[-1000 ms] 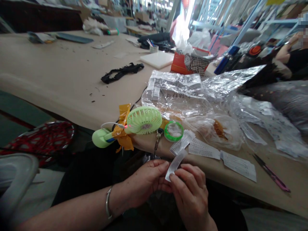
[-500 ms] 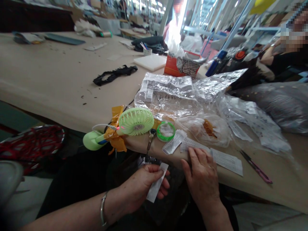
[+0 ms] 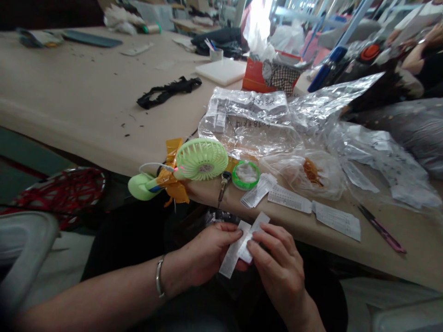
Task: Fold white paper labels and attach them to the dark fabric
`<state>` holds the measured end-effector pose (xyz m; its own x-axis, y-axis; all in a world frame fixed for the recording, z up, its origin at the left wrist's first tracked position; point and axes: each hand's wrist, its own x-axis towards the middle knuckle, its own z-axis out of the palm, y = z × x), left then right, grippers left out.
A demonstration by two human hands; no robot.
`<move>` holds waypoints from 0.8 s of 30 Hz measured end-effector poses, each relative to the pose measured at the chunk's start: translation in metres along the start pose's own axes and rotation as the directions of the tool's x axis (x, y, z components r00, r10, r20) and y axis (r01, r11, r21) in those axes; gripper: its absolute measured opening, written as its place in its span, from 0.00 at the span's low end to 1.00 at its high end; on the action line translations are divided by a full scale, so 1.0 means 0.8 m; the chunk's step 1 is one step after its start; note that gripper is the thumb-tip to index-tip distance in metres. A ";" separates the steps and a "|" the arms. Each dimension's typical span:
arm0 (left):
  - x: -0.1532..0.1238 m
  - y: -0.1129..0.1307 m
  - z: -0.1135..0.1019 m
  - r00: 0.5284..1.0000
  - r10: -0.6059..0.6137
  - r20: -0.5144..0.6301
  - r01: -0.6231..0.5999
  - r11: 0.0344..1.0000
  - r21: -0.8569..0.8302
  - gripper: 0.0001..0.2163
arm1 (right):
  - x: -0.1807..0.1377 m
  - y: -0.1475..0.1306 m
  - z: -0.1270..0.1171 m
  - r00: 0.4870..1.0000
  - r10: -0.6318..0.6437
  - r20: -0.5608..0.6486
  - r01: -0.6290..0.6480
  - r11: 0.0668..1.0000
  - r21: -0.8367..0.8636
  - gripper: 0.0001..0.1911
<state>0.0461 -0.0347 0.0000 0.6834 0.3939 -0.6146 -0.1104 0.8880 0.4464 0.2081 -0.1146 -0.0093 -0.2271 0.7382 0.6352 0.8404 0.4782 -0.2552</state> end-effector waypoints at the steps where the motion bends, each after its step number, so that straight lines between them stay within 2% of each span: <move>1: 0.000 -0.001 0.000 1.000 0.018 0.013 -0.017 0.998 -0.053 0.06 | 0.000 -0.009 0.005 0.999 -0.024 0.029 0.022 0.999 0.043 0.12; 4: -0.003 -0.002 -0.001 0.998 0.047 0.049 -0.039 0.988 -0.147 0.05 | 0.002 -0.027 0.016 0.997 -0.052 0.055 0.047 0.995 0.090 0.10; 12: -0.007 -0.001 -0.002 0.994 0.028 0.107 -0.012 0.989 -0.148 0.08 | 0.000 -0.029 0.020 0.994 -0.050 0.093 0.038 0.990 0.135 0.10; 24: -0.004 -0.006 -0.005 0.997 0.028 0.071 -0.020 0.994 -0.111 0.11 | -0.001 -0.029 0.019 0.995 -0.022 0.101 0.005 0.986 0.169 0.11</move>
<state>0.0416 -0.0392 -0.0027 0.7294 0.4011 -0.5542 -0.2036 0.9007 0.3839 0.1816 -0.1191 -0.0152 -0.2942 0.7714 0.5642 0.7442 0.5553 -0.3712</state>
